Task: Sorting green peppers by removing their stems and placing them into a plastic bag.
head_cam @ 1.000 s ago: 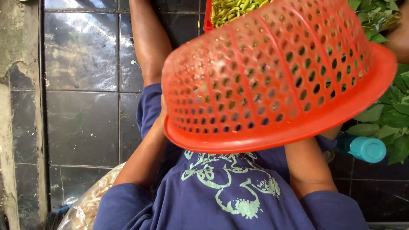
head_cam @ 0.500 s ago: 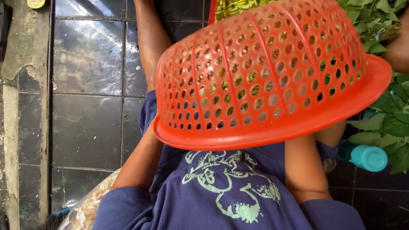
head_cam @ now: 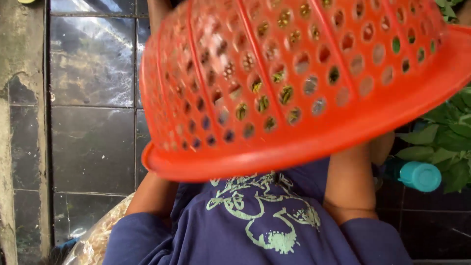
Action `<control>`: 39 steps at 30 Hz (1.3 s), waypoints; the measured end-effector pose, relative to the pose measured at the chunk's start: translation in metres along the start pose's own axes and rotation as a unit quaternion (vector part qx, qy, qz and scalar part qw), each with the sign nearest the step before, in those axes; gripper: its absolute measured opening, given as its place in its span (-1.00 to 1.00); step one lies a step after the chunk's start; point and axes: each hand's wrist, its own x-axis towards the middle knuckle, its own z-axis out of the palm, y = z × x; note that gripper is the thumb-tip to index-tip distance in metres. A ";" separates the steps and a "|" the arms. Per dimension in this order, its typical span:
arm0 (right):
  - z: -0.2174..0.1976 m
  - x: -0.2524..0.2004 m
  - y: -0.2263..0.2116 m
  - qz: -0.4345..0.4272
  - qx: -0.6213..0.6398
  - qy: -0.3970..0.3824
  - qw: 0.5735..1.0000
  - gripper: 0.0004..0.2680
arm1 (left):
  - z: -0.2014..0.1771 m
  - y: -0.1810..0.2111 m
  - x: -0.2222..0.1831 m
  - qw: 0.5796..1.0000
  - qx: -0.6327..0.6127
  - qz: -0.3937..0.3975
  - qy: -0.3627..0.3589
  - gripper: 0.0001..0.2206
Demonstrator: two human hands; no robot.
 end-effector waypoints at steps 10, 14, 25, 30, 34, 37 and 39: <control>0.030 -0.011 0.067 0.024 -0.397 -0.031 0.917 -0.93 | -0.064 -0.066 0.001 0.570 -0.636 0.097 0.511 -0.49; 0.049 -0.040 0.094 0.007 -0.665 -0.242 0.707 -0.62 | -0.061 -0.278 0.006 0.479 -0.728 0.023 0.491 -0.65; 0.060 -0.029 0.082 0.080 -0.720 -0.337 0.601 -0.46 | -0.030 -0.355 0.008 0.368 -0.776 -0.045 0.511 -0.60; 0.009 0.004 0.056 -0.087 -0.611 -0.184 0.765 -0.75 | -0.032 -0.206 -0.030 0.378 -0.821 -0.095 0.418 -0.29; -0.014 0.029 0.060 -0.035 -0.525 -0.155 0.836 -0.82 | 0.006 -0.168 -0.028 0.533 -0.679 -0.115 0.492 -0.42; -0.020 0.042 0.083 -0.058 -0.503 -0.128 0.853 -0.80 | 0.028 -0.086 -0.020 0.807 -0.133 0.078 0.571 -0.10; -0.025 0.044 0.094 -0.074 -0.567 -0.126 0.810 -0.74 | 0.029 -0.001 -0.016 0.852 0.072 0.275 0.439 -0.54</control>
